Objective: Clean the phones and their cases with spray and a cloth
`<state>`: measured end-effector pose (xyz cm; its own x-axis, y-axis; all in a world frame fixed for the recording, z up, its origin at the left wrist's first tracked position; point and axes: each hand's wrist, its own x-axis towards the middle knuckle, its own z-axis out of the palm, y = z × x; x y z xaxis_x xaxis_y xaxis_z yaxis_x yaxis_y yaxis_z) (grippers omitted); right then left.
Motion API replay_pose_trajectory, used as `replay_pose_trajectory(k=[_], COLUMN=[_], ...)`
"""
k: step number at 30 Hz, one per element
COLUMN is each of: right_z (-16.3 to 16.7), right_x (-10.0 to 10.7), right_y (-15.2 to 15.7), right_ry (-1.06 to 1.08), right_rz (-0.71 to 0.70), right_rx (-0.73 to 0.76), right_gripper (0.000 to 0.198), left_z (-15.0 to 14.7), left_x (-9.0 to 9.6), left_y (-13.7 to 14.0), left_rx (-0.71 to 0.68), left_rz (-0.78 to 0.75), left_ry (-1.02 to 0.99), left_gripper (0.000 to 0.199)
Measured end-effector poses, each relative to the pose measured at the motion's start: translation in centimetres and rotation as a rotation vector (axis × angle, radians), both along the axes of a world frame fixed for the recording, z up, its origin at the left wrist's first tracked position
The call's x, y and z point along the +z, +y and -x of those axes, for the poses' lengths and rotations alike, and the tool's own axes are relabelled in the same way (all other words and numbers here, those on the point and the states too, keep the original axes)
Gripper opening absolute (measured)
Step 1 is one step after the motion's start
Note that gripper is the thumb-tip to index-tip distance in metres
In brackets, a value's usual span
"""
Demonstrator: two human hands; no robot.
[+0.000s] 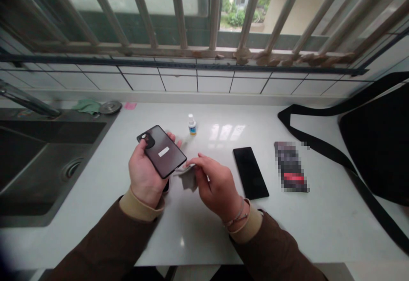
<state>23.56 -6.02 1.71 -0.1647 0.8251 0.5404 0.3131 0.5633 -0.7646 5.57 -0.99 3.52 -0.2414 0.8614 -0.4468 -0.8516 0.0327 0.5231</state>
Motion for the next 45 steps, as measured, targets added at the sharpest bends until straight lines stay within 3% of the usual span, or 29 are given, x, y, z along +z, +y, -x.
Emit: replay_pose_trajectory(k=[2,4,7,10,13,15,17,20,24,26,29,32,35,40,45], right_z=[0.1,0.4,0.8,1.1,1.0,0.7,0.5,0.2,-0.3,-0.6,-0.8,-0.7,-0.6,-0.5,-0.7], right_x=[0.0,-0.2,-0.5,-0.4,-0.1,0.1,0.3,0.3,0.3,0.3,0.3,0.2,0.0,-0.7,-1.1], right_y=[-0.2,-0.2,0.1,0.2,-0.1,-0.5,-0.8,-0.7,0.3,0.8,1.1,1.0,0.9,1.3,1.8], right_ry=[0.09,0.101,-0.037,-0.139,-0.104,-0.039,0.026,0.145,0.266,0.234,0.135,0.064,0.023,-0.08,-0.169], right_rz=[0.01,-0.011,-0.041,-0.075,-0.062,-0.025,-0.004,0.014,-0.017,-0.057,-0.046,-0.05,-0.091,-0.165,-0.202], right_rx=[-0.152,-0.197,-0.014,0.226,0.401,0.434,0.338,-0.005,-0.406,-0.457,-0.334,-0.192,-0.183,-0.094,-0.085], right_gripper=[0.034,0.038,0.039,0.036,0.035,0.037,0.038,0.037,0.031,0.03,0.032,0.035,0.038,0.04,0.039], left_z=[-0.3,-0.7,-1.0,-0.8,-0.4,-0.3,-0.5,-1.1,-1.4,-1.4,-1.3,-1.7,-2.2,-2.6,-1.9], left_x=[0.2,0.2,0.1,-0.3,-0.6,-0.6,-0.8,-1.2,-1.9,-2.2,-2.3,-2.3,-1.9,-0.9,-1.2], left_y=[-0.2,-0.4,-0.6,-0.5,-0.3,-0.3,-0.6,-1.2,-2.1,-2.4,-2.6,-2.8,-2.9,-3.1,-2.6], left_rx=[-0.046,-0.112,-0.165,-0.128,-0.124,-0.155,-0.213,-0.366,-0.733,-0.918,-1.06,-1.007,-0.917,-0.828,-0.769], left_rz=[-0.007,-0.01,-0.011,0.034,0.067,0.061,0.041,-0.087,-0.248,-0.273,-0.292,-0.248,-0.199,-0.169,-0.141], left_ry=[0.017,0.02,0.007,0.022,0.03,0.062,0.154,0.347,0.536,0.585,0.569,0.452,0.342,0.184,0.106], left_gripper=[0.036,0.041,0.052,0.059,0.064,0.063,0.06,0.053,0.076,0.09,0.098,0.091,0.085,0.053,0.048])
